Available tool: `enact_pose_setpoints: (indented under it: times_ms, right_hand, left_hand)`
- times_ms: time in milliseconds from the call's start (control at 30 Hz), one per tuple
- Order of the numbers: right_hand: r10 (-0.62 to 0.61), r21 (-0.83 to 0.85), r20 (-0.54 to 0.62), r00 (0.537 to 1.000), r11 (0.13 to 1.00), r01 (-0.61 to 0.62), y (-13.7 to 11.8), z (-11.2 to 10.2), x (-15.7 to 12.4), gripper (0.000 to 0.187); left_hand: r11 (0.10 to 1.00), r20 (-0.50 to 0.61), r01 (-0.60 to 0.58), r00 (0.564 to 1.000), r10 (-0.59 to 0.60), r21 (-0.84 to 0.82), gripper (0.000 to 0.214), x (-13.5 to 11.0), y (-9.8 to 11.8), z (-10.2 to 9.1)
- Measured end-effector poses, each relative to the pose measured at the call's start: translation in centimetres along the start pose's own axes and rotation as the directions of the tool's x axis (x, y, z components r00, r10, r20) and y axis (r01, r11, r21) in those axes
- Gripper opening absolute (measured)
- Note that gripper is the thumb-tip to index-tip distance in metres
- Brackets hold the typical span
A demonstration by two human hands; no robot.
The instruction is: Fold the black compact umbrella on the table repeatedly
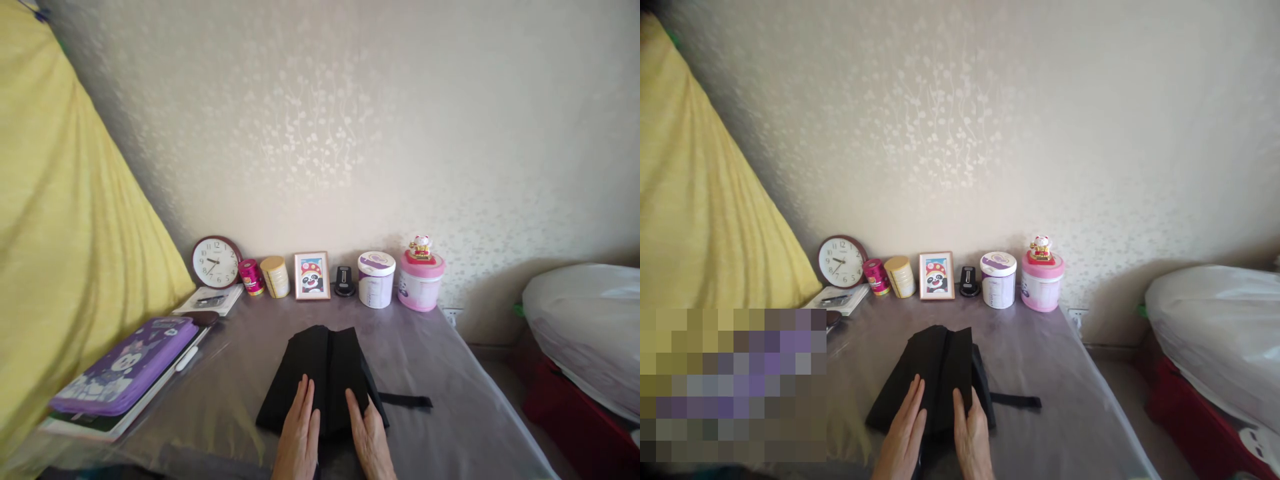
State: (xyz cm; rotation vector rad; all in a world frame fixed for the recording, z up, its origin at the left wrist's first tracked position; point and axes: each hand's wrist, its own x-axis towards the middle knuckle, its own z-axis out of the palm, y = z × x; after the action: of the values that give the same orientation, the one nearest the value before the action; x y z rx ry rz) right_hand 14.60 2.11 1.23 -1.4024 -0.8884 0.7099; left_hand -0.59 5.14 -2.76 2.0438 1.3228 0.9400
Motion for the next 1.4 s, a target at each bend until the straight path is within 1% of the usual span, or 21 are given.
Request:
enact_pose_setpoints:
  times_ms: [100,200,300,400,500,633,733,833,933,1000,1067,1100,1167,1233,1267,1333,1400]
  right_hand:
    - [0.021,0.065,0.066,0.998,0.998,-0.025,-0.8,1.0,0.6,0.057]
    - [0.008,0.115,0.154,0.988,0.993,-0.026,-1.9,2.0,0.9,0.054]
    - [-0.018,0.123,0.172,0.985,0.992,-0.003,-2.5,3.3,1.1,0.049]
    - [-0.042,0.103,0.155,0.987,0.994,0.026,-2.0,4.4,1.2,0.045]
    - [-0.079,0.063,0.184,0.980,0.996,0.068,-1.1,5.2,1.2,0.041]
    - [-0.150,-0.034,0.243,0.958,0.986,0.163,-0.9,5.3,0.8,0.038]
    - [-0.197,-0.109,0.280,0.940,0.966,0.235,-1.2,5.0,0.3,0.038]
    - [-0.309,-0.164,0.311,0.899,0.914,0.370,-1.3,4.9,-0.1,0.039]
    - [-0.429,-0.220,0.344,0.835,0.828,0.516,-1.0,4.9,-0.6,0.042]
    - [-0.492,-0.244,0.370,0.788,0.766,0.594,-0.7,4.9,-1.0,0.044]
    - [-0.534,-0.257,0.395,0.748,0.717,0.648,-0.5,4.9,-1.3,0.045]
    - [-0.547,-0.264,0.405,0.733,0.698,0.666,-0.4,4.9,-1.5,0.046]
    - [-0.554,-0.282,0.426,0.715,0.669,0.687,-0.3,4.9,-1.8,0.046]
    - [-0.547,-0.303,0.454,0.703,0.647,0.699,-0.3,4.8,-2.0,0.048]
    - [-0.542,-0.308,0.471,0.696,0.638,0.706,-0.4,4.8,-2.1,0.049]
    - [-0.533,-0.314,0.506,0.678,0.619,0.720,-0.5,4.8,-2.3,0.049]
    - [-0.527,-0.323,0.536,0.659,0.593,0.737,-0.4,4.9,-2.5,0.047]
  left_hand:
    - [1.000,-0.012,0.011,1.000,-0.011,0.006,0.048,0.1,-0.1,0.2]
    - [1.000,-0.029,0.004,1.000,-0.003,0.020,0.048,0.1,-0.3,0.3]
    - [1.000,-0.021,0.026,0.999,-0.026,0.007,0.048,0.2,-0.5,0.3]
    - [0.997,-0.002,0.066,0.998,-0.066,-0.039,0.049,0.3,-0.4,0.1]
    - [0.991,0.011,0.085,0.996,-0.084,-0.099,0.048,0.4,-0.4,0.0]
    - [0.980,0.013,0.117,0.993,-0.117,-0.162,0.049,0.4,-0.9,0.1]
    - [0.952,0.028,0.204,0.979,-0.203,-0.228,0.052,0.4,-1.2,0.2]
    - [0.902,0.013,0.246,0.966,-0.258,-0.354,0.054,0.3,-1.0,0.1]
    - [0.845,0.001,0.272,0.952,-0.306,-0.461,0.052,0.2,-1.3,0.0]
    - [0.794,0.014,0.318,0.931,-0.364,-0.518,0.051,0.1,-2.2,0.3]
    - [0.756,0.026,0.361,0.909,-0.415,-0.545,0.050,-0.3,-3.6,0.7]
    - [0.759,0.036,0.373,0.906,-0.421,-0.534,0.049,-0.5,-4.3,0.9]
    - [0.762,0.026,0.396,0.894,-0.447,-0.513,0.048,-0.8,-5.6,1.1]
    - [0.761,0.023,0.406,0.889,-0.458,-0.507,0.048,-0.9,-6.3,0.6]
    - [0.764,0.025,0.401,0.892,-0.452,-0.506,0.048,-0.8,-6.4,0.0]
    - [0.794,0.014,0.360,0.914,-0.406,-0.489,0.049,-0.2,-5.7,-1.6]
    - [0.865,-0.047,0.210,0.965,-0.258,-0.456,0.052,0.7,-4.1,-3.4]
